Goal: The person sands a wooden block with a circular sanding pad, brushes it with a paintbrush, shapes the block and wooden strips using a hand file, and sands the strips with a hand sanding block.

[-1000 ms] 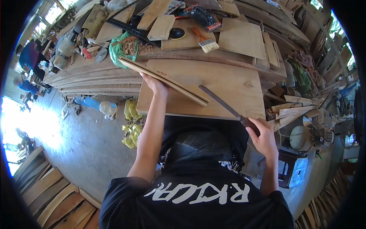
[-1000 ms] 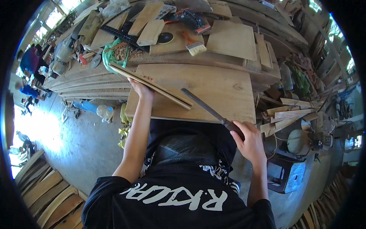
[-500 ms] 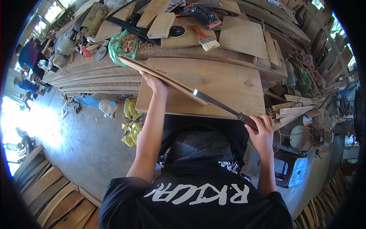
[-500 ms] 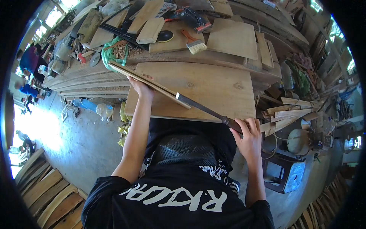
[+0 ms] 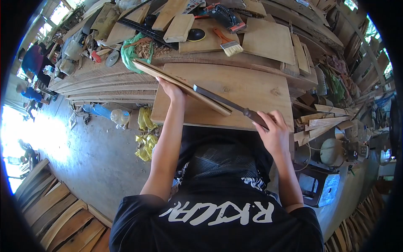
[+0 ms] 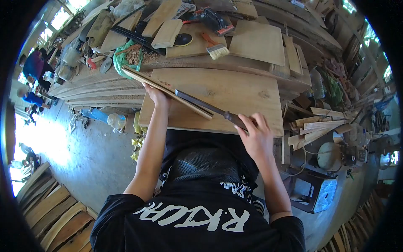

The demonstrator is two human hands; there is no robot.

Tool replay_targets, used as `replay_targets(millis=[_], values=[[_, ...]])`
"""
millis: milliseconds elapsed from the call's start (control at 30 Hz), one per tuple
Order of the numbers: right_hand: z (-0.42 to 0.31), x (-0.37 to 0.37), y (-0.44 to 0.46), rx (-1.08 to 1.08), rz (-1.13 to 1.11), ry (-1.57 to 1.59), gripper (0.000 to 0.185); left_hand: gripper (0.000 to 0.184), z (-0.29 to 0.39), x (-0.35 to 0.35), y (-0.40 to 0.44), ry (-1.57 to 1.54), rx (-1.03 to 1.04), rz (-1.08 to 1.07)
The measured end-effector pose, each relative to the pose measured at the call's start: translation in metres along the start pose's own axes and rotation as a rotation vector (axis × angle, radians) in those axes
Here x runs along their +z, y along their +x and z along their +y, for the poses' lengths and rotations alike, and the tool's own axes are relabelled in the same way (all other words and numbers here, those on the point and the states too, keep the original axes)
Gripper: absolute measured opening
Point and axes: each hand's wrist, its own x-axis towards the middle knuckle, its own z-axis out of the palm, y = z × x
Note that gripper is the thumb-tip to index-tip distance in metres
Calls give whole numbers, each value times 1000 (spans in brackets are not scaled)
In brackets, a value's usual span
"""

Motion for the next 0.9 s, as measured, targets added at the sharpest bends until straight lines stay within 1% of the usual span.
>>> replay_targets(millis=[33, 133, 200, 233, 333, 367, 467, 600, 700, 800, 900], values=[[-5, 8, 7, -16, 6, 9, 38, 58, 2, 1, -1, -10, -27, -2], [-22, 26, 30, -52, 6, 14, 38, 60, -8, -11, 16, -48, 15, -32], [-33, 37, 45, -86, 20, 10, 38, 62, -9, -5, 7, 1, 106, -26], [-41, 38, 52, -59, -12, 27, 37, 65, -9, 0, 0, 27, 151, -23], [-51, 52, 74, -66, -9, 51, 36, 69, -4, 3, -14, 139, 140, -84], [-55, 56, 81, -72, -6, 51, 36, 71, -5, 2, -12, 201, 184, -80], [-64, 67, 104, -89, 6, 39, 35, 72, -13, 2, -11, 220, 187, -53], [-82, 82, 131, -109, 30, 32, 35, 70, -12, 8, -15, 284, 220, -38], [-95, 93, 145, -119, 28, 28, 36, 73, -15, 11, -16, 204, 249, -73], [-101, 99, 148, -137, 23, 10, 38, 73, -17, 8, -14, 150, 224, -102], [-99, 97, 142, -142, 14, 20, 38, 72, -20, 1, -7, 142, 216, -72]])
